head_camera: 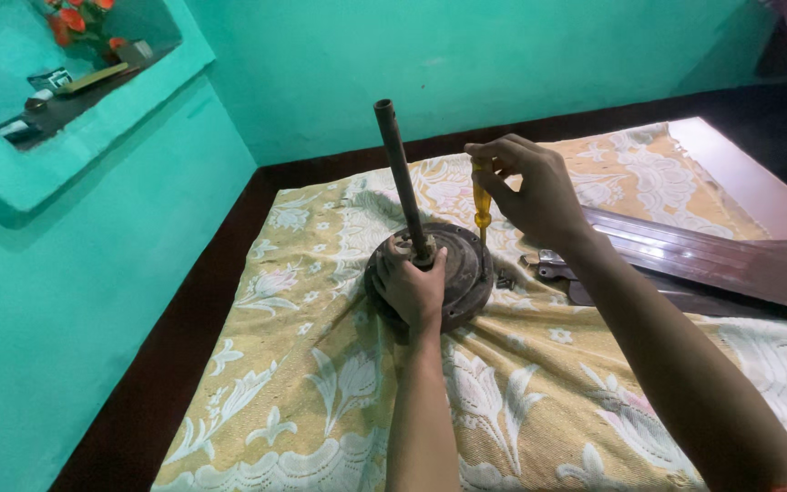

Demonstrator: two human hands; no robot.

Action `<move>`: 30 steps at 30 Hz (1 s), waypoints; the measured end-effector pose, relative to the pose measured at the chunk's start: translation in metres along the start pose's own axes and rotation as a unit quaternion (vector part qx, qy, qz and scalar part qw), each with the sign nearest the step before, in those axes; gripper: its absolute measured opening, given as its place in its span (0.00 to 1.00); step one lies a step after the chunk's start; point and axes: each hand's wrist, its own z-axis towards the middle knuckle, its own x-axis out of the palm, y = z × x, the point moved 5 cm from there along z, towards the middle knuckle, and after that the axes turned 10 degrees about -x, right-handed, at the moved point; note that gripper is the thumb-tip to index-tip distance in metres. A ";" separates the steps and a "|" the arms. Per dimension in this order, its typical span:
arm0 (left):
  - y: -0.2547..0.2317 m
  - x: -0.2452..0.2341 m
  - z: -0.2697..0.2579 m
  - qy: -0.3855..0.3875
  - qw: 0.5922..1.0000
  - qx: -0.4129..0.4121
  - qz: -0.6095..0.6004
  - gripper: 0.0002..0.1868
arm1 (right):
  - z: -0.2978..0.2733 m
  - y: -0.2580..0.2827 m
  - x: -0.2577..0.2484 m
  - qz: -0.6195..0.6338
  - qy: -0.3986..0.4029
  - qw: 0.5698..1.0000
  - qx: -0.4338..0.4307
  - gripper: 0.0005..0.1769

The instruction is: The person assembles a ceiling fan by inserting a metal rod into the motor housing, tightening screws with a screwdriver, and attaching a fan blade to the motor hub.

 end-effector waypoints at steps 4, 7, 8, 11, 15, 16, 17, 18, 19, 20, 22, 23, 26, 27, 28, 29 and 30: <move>0.006 0.003 0.000 0.016 1.000 0.022 0.004 0.53 | 0.004 0.002 0.002 -0.081 -0.012 0.995 0.060 0.16; 0.011 0.003 -0.004 0.018 0.998 0.052 0.020 0.53 | 0.005 0.010 0.007 -0.098 -0.045 0.994 -0.009 0.17; 0.012 0.004 -0.005 0.018 0.998 0.053 0.021 0.52 | 0.004 0.012 0.009 -0.079 -0.051 0.995 -0.037 0.13; 0.014 0.007 -0.007 0.012 0.999 0.046 0.011 0.52 | 0.001 0.010 0.014 -0.041 -0.052 0.994 -0.083 0.08; 0.014 0.004 -0.007 0.010 0.999 0.035 -0.009 0.50 | -0.001 -0.001 0.021 -0.045 -0.044 0.998 -0.026 0.08; 0.012 0.001 -0.006 0.002 0.999 0.041 -0.011 0.50 | 0.000 -0.003 0.022 -0.048 -0.047 0.998 -0.010 0.07; 0.010 -0.001 -0.007 -0.006 0.999 0.048 -0.012 0.50 | 0.000 -0.004 0.023 -0.058 -0.041 0.997 0.006 0.09; 0.007 -0.003 -0.008 -0.014 0.998 0.053 -0.014 0.50 | 0.000 -0.005 0.024 -0.068 -0.032 0.997 0.022 0.12; 0.006 -0.003 -0.007 -0.011 0.999 0.050 -0.011 0.49 | 0.000 -0.007 0.024 -0.078 -0.024 0.996 0.037 0.14; 0.005 -0.004 -0.007 -0.006 0.999 0.044 -0.007 0.48 | 0.000 -0.007 0.020 -0.065 -0.038 0.997 0.029 0.14; 0.005 -0.005 -0.008 -0.006 0.999 0.040 -0.006 0.47 | 0.000 -0.008 0.014 -0.039 -0.066 0.997 0.013 0.14; 0.005 -0.006 -0.007 -0.011 0.999 0.041 -0.008 0.47 | 0.001 -0.005 0.013 -0.023 -0.064 0.997 -0.020 0.16; 0.004 -0.008 -0.010 -0.025 0.998 0.047 -0.015 0.47 | -0.002 -0.004 0.006 0.044 -0.046 0.997 -0.043 0.19; 0.002 -0.009 -0.009 -0.032 0.998 0.049 -0.020 0.47 | -0.002 -0.007 0.004 0.082 -0.030 0.996 -0.005 0.19; 0.002 -0.008 -0.008 -0.028 0.999 0.044 -0.015 0.47 | -0.002 -0.009 0.006 0.121 -0.013 0.992 0.033 0.19; 0.003 -0.007 -0.007 -0.024 0.999 0.039 -0.009 0.48 | -0.002 -0.008 0.004 0.090 -0.024 0.995 0.036 0.18; 0.004 -0.007 -0.007 -0.019 0.999 0.035 -0.003 0.48 | -0.003 -0.007 0.002 0.059 -0.036 0.997 0.041 0.18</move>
